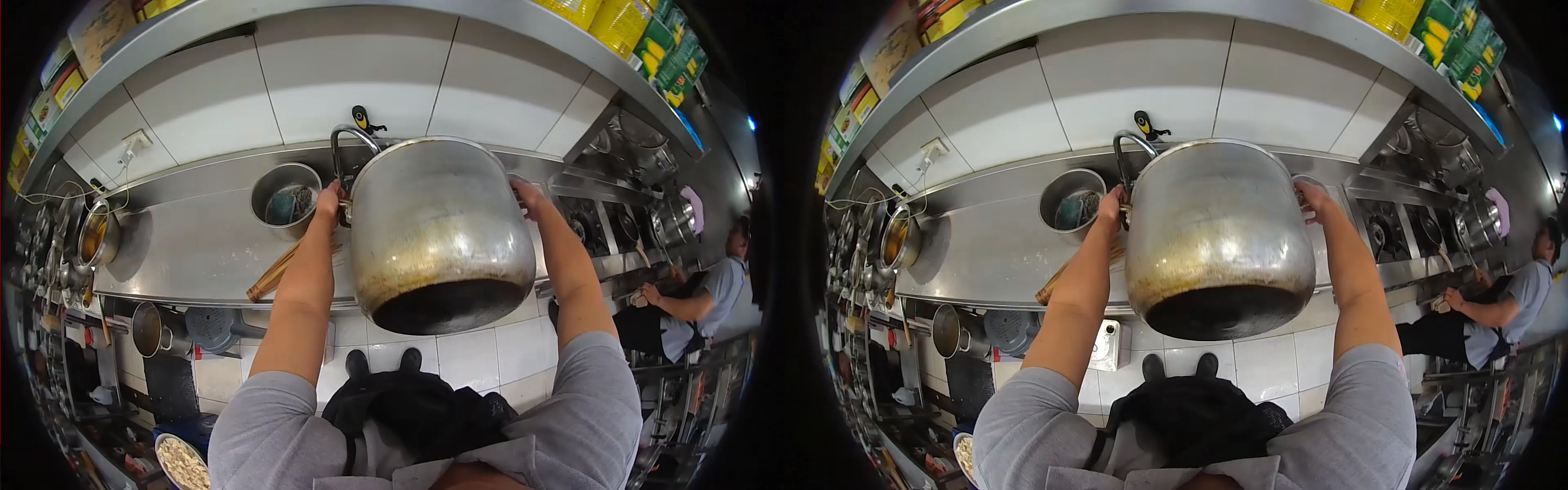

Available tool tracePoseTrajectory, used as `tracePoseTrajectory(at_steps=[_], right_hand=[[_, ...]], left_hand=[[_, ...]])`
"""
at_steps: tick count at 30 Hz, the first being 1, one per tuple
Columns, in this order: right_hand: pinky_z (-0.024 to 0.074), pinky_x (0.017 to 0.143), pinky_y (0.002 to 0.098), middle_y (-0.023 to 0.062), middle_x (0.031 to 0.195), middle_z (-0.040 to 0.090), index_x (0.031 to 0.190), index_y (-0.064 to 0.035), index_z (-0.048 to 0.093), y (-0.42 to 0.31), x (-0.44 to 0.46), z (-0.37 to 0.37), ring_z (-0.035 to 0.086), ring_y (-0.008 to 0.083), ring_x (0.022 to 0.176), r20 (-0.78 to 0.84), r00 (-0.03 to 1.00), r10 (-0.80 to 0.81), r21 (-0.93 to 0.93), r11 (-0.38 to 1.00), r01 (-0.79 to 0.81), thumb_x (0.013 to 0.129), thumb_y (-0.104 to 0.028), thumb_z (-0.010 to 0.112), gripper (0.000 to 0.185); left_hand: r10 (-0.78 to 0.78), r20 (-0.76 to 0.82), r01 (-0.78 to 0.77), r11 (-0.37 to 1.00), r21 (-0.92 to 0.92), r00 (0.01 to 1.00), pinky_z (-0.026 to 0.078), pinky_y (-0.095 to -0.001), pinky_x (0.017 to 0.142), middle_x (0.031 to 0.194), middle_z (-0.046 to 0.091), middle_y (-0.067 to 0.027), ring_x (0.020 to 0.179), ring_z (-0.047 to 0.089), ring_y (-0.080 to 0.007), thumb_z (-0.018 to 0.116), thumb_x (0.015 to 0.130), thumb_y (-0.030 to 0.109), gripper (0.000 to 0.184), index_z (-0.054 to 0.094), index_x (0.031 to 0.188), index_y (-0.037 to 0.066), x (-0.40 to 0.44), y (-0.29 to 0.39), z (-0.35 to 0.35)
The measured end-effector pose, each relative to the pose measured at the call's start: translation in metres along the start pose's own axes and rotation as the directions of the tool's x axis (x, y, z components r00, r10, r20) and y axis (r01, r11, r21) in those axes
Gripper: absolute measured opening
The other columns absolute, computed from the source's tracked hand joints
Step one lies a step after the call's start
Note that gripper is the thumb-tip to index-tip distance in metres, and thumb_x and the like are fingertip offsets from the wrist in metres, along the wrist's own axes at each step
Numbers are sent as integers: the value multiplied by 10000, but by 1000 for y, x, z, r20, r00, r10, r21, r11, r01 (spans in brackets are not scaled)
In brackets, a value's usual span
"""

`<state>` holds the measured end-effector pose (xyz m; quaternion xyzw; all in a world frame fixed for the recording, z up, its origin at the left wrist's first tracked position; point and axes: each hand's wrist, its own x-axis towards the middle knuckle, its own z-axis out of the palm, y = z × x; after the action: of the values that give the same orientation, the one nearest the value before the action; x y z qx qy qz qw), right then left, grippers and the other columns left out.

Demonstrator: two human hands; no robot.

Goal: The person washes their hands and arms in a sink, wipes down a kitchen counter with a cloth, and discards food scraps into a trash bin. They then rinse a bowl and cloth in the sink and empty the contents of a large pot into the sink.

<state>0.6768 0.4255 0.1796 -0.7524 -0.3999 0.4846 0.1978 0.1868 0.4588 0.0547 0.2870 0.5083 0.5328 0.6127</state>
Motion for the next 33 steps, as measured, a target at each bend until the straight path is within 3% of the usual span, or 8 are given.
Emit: tracePoseTrajectory(at_steps=[3,6,10,14,24,27,30,33], right_hand=[[370,921,578,73,1181,588,1201,-156,576,43,125,-9,539,268,1081,191,981,-35,98,995,17,857,-570,485,546],[378,950,534,78,1151,619,1190,-143,601,30,105,2,549,239,1099,340,940,-15,88,996,-16,886,-538,474,515],[428,909,376,59,1091,654,1151,-87,620,36,110,6,590,207,999,268,948,-172,38,985,168,926,-498,456,497],[444,870,379,42,1070,659,1152,-100,620,36,85,-4,601,201,947,340,906,-253,83,967,239,930,-519,444,505],[470,656,335,88,923,649,1098,-84,628,59,83,-20,592,193,748,142,977,-157,240,963,120,927,-521,457,500],[428,532,329,79,786,618,1002,-65,637,57,21,-18,547,181,596,37,980,-195,385,908,167,923,-463,496,429],[376,458,338,66,690,573,859,-63,626,60,-49,-25,496,164,506,-133,978,-164,417,886,205,911,-367,533,323],[375,462,352,65,679,551,753,-69,594,77,-110,-36,490,162,520,-193,966,-172,390,890,236,884,-270,566,242]], left_hand=[[-28,-7,28,996,-83,1000,366,-338,535,593,453,-30,554,460,-187,454,935,343,362,493,658,114,46,-34,-16],[-75,-74,71,996,-47,994,360,-318,468,602,473,-28,541,477,-170,441,938,338,339,508,686,121,27,-21,-8],[-55,-109,61,996,58,992,350,-313,456,627,493,-14,526,472,-159,424,930,307,304,510,700,129,16,-6,4],[-29,-137,42,995,93,990,343,-308,465,613,491,-11,524,462,-152,415,908,267,286,513,680,126,-7,7,25],[173,-188,-153,981,117,967,347,-366,545,631,528,-53,584,456,-193,476,863,302,322,564,670,59,-52,26,44],[129,-222,-99,985,141,966,416,-392,620,772,599,-109,694,534,-226,488,851,320,339,606,756,17,-99,50,68],[152,-385,-85,979,184,910,463,-426,850,1200,561,-217,1013,578,-312,524,815,343,569,552,1166,-104,-149,67,88],[193,-292,-191,981,39,937,463,-434,844,1203,562,-229,1013,576,-307,539,800,354,646,506,1210,-144,-141,46,65]])
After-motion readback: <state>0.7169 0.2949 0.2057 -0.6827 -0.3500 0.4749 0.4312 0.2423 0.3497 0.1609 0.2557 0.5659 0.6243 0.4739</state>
